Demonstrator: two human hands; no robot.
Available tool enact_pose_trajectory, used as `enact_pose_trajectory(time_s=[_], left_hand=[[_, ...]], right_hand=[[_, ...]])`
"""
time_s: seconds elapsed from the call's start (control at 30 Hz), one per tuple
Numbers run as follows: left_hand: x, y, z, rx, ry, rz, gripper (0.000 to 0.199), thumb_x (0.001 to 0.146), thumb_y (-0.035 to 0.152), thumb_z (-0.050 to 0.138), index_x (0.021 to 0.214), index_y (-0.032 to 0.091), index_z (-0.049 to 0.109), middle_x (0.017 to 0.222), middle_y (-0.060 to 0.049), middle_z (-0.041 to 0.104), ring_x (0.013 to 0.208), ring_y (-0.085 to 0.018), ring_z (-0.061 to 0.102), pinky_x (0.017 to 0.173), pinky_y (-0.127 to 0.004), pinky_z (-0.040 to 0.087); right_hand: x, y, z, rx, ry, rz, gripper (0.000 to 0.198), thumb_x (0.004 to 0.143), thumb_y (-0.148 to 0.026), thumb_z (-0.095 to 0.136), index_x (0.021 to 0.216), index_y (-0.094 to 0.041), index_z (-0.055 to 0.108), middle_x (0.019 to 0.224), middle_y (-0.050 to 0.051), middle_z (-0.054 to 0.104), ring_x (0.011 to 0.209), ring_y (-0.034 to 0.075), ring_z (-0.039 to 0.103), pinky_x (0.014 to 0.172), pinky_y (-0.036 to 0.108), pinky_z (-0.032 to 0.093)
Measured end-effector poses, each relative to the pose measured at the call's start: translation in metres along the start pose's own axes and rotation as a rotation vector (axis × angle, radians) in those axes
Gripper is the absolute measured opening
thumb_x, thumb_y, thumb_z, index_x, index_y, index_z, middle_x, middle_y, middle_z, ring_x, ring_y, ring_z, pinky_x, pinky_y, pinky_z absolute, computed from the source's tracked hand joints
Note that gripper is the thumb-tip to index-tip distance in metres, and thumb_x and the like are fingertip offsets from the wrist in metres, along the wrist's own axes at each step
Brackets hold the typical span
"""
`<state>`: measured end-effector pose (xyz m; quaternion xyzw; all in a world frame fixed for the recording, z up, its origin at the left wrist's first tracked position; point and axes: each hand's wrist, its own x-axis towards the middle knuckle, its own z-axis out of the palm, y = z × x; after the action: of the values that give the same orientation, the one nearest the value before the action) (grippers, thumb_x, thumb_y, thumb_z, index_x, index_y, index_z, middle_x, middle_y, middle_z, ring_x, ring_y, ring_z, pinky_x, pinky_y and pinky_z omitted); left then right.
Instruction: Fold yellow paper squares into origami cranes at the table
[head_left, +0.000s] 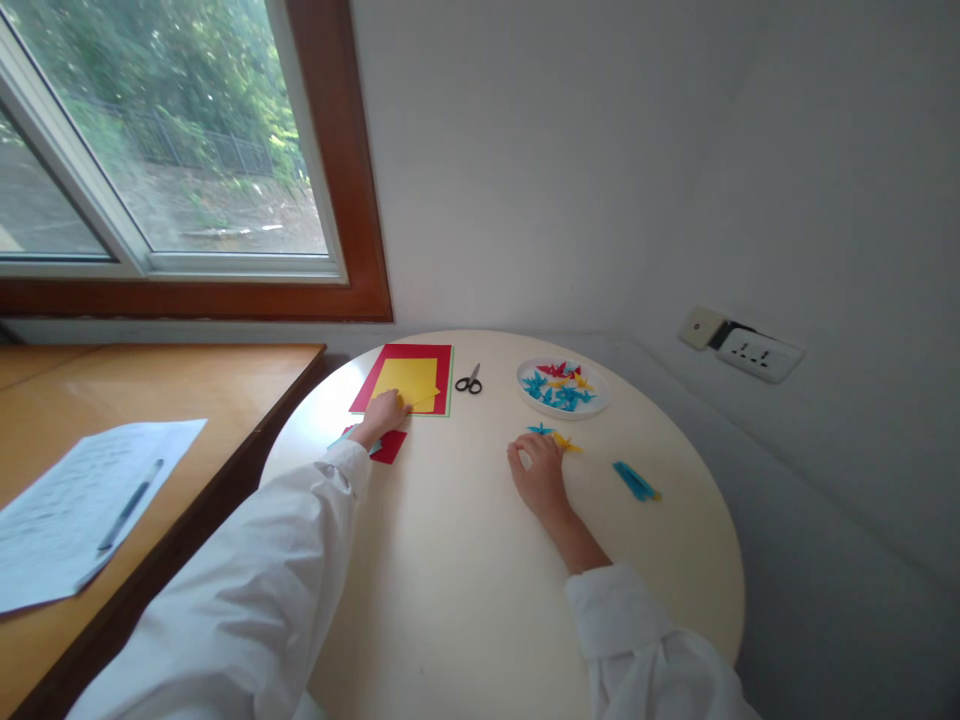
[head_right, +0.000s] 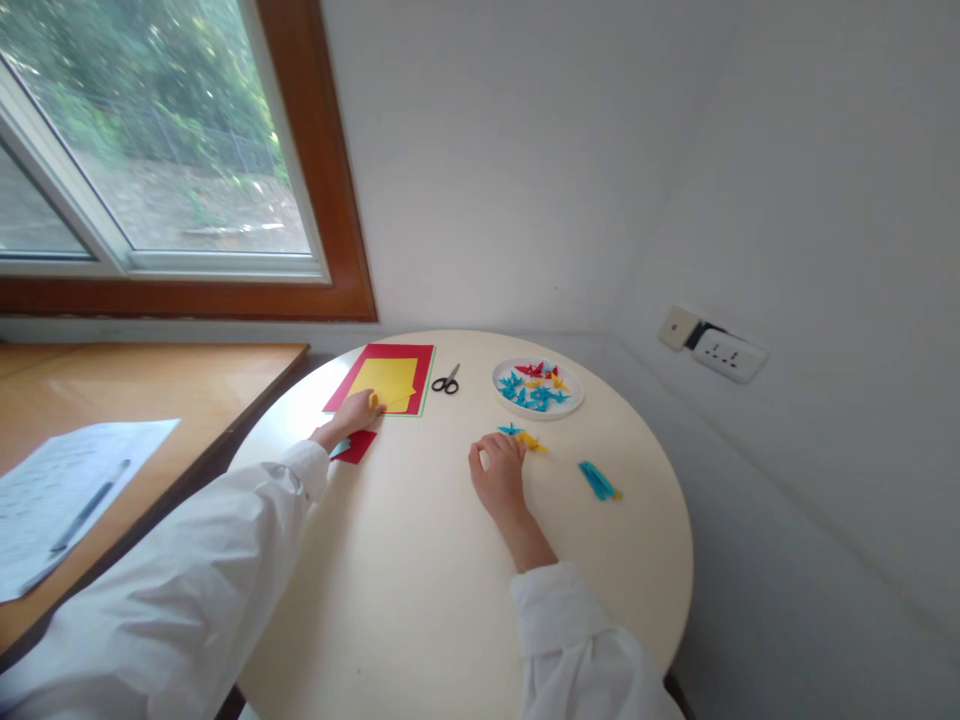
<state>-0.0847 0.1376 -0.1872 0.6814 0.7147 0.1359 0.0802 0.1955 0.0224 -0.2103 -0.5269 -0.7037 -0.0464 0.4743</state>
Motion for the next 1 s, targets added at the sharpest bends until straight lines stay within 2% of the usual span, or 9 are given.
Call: enact_pose_trajectory(time_s=[0.13, 0.3, 0.47, 0.6, 0.73, 0.87, 1.0], left_hand=[[-0.002, 0.001, 0.001, 0.019, 0.016, 0.006, 0.034, 0.087, 0.033, 0.053, 0.116, 0.015, 0.052, 0.116, -0.010, 0.056, 0.099, -0.021, 0.058, 0.083, -0.041, 0.050], [-0.006, 0.002, 0.001, 0.044, 0.041, 0.015, 0.038, 0.087, 0.030, 0.048, 0.120, 0.012, 0.050, 0.116, -0.016, 0.060, 0.108, -0.027, 0.057, 0.085, -0.033, 0.046], [-0.010, 0.003, -0.001, 0.078, 0.054, 0.019, 0.035, 0.087, 0.025, 0.042, 0.119, 0.012, 0.051, 0.115, -0.016, 0.062, 0.104, -0.026, 0.059, 0.080, -0.031, 0.046], [-0.010, 0.004, -0.002, 0.102, 0.057, 0.040, 0.038, 0.089, 0.029, 0.037, 0.120, 0.011, 0.051, 0.114, -0.016, 0.062, 0.104, -0.025, 0.059, 0.080, -0.030, 0.045], [-0.006, 0.003, -0.003, 0.133, 0.036, 0.087, 0.045, 0.085, 0.034, 0.044, 0.122, 0.008, 0.050, 0.118, -0.018, 0.060, 0.114, -0.029, 0.052, 0.086, -0.032, 0.043], [-0.001, 0.003, -0.005, 0.162, 0.000, 0.080, 0.047, 0.084, 0.036, 0.046, 0.123, 0.011, 0.051, 0.108, -0.017, 0.065, 0.109, -0.030, 0.056, 0.082, -0.033, 0.044], [-0.001, 0.006, -0.008, 0.182, 0.006, 0.042, 0.052, 0.083, 0.039, 0.046, 0.127, 0.011, 0.049, 0.111, -0.018, 0.064, 0.107, -0.031, 0.057, 0.083, -0.035, 0.044]], right_hand=[[0.000, 0.002, 0.002, 0.000, 0.012, -0.010, 0.018, 0.082, -0.021, 0.047, 0.066, -0.019, 0.056, 0.073, 0.003, 0.063, 0.077, 0.019, 0.052, 0.079, 0.035, 0.035], [-0.001, 0.004, 0.004, 0.003, 0.014, -0.013, 0.018, 0.081, -0.021, 0.048, 0.065, -0.019, 0.055, 0.072, 0.003, 0.062, 0.077, 0.018, 0.052, 0.079, 0.034, 0.034], [-0.001, 0.002, 0.004, 0.020, 0.007, 0.001, 0.018, 0.081, -0.021, 0.048, 0.065, -0.019, 0.055, 0.072, 0.003, 0.062, 0.078, 0.019, 0.052, 0.079, 0.034, 0.034], [-0.002, -0.001, 0.002, 0.038, -0.007, 0.029, 0.018, 0.081, -0.020, 0.048, 0.065, -0.019, 0.055, 0.073, 0.003, 0.062, 0.077, 0.019, 0.052, 0.080, 0.035, 0.034], [-0.002, -0.004, 0.002, 0.039, -0.019, 0.037, 0.018, 0.081, -0.019, 0.048, 0.064, -0.019, 0.055, 0.072, 0.003, 0.061, 0.078, 0.019, 0.051, 0.081, 0.035, 0.033], [-0.001, -0.006, 0.001, 0.054, -0.037, 0.064, 0.019, 0.081, -0.019, 0.047, 0.063, -0.020, 0.055, 0.072, 0.002, 0.061, 0.078, 0.019, 0.050, 0.082, 0.035, 0.033], [-0.001, -0.007, 0.001, 0.064, -0.061, 0.072, 0.018, 0.080, -0.019, 0.048, 0.063, -0.020, 0.055, 0.072, 0.002, 0.061, 0.078, 0.018, 0.051, 0.079, 0.035, 0.034]])
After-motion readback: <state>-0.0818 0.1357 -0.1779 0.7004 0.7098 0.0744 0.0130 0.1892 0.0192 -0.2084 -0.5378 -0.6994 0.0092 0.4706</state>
